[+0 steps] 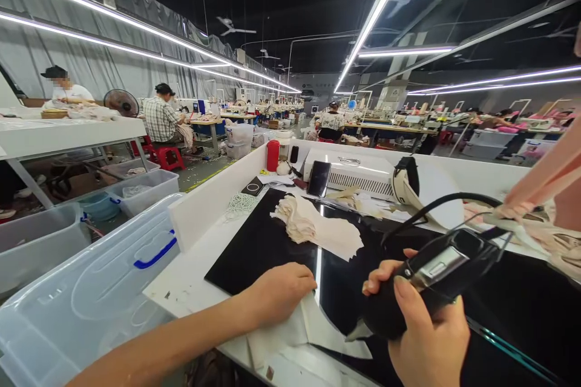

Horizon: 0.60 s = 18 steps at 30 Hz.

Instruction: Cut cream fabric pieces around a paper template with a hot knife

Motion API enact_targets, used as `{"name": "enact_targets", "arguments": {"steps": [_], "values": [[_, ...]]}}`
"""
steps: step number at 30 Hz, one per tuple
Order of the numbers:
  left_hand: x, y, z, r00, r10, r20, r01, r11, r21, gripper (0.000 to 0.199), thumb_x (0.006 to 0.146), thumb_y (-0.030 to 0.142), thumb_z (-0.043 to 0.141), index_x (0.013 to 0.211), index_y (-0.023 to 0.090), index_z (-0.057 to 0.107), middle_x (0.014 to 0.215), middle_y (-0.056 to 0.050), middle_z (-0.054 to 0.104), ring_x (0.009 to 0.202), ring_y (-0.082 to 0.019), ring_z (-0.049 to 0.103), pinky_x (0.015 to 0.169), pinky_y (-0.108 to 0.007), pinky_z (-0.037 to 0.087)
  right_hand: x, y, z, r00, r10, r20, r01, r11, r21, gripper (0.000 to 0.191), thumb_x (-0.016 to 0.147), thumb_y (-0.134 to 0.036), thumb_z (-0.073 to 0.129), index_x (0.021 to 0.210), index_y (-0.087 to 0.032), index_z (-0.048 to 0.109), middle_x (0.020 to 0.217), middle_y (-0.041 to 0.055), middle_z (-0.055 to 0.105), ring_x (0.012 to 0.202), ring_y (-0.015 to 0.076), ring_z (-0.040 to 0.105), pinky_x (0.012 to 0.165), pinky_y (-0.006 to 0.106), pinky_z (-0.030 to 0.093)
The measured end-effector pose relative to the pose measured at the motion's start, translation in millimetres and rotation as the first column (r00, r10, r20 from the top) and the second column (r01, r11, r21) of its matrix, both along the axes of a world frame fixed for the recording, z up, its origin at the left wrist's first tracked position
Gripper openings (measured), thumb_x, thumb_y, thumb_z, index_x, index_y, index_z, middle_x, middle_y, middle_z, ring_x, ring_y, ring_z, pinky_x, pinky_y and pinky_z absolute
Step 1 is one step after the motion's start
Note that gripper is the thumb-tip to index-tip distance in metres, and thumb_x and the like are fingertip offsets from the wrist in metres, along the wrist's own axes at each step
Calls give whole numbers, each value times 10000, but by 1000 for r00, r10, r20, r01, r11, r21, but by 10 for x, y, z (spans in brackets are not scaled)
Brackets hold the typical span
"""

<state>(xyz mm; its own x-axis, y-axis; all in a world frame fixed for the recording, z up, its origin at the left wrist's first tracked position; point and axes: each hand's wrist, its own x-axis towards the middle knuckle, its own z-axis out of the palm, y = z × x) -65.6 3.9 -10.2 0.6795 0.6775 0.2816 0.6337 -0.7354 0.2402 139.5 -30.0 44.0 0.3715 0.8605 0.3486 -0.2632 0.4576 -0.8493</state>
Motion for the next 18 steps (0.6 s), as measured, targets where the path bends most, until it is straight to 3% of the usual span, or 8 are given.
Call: {"name": "enact_targets", "arguments": {"steps": [6, 18], "values": [[-102, -34, -77, 1000, -9, 20, 9, 1000, 23, 319, 996, 4, 473, 1160, 175, 686, 1192, -71, 694, 1119, -196, 658, 984, -294, 553, 52, -39, -70, 999, -18, 26, 18, 1000, 5, 479, 778, -430, 870, 1120, -268, 577, 774, -20, 667, 607, 182, 632, 635, 343, 565], [-212, -115, 26, 998, -32, 49, 33, 999, -14, 252, 999, 24, 538, 1154, 153, 689, 1213, -71, 695, 1116, -203, 681, 987, -295, 572, 66, -34, -53, 999, -26, 29, 26, 1000, 8, 487, 759, -412, 864, 1131, -270, 583, 765, -15, 655, 611, 197, 625, 615, 361, 572]]}}
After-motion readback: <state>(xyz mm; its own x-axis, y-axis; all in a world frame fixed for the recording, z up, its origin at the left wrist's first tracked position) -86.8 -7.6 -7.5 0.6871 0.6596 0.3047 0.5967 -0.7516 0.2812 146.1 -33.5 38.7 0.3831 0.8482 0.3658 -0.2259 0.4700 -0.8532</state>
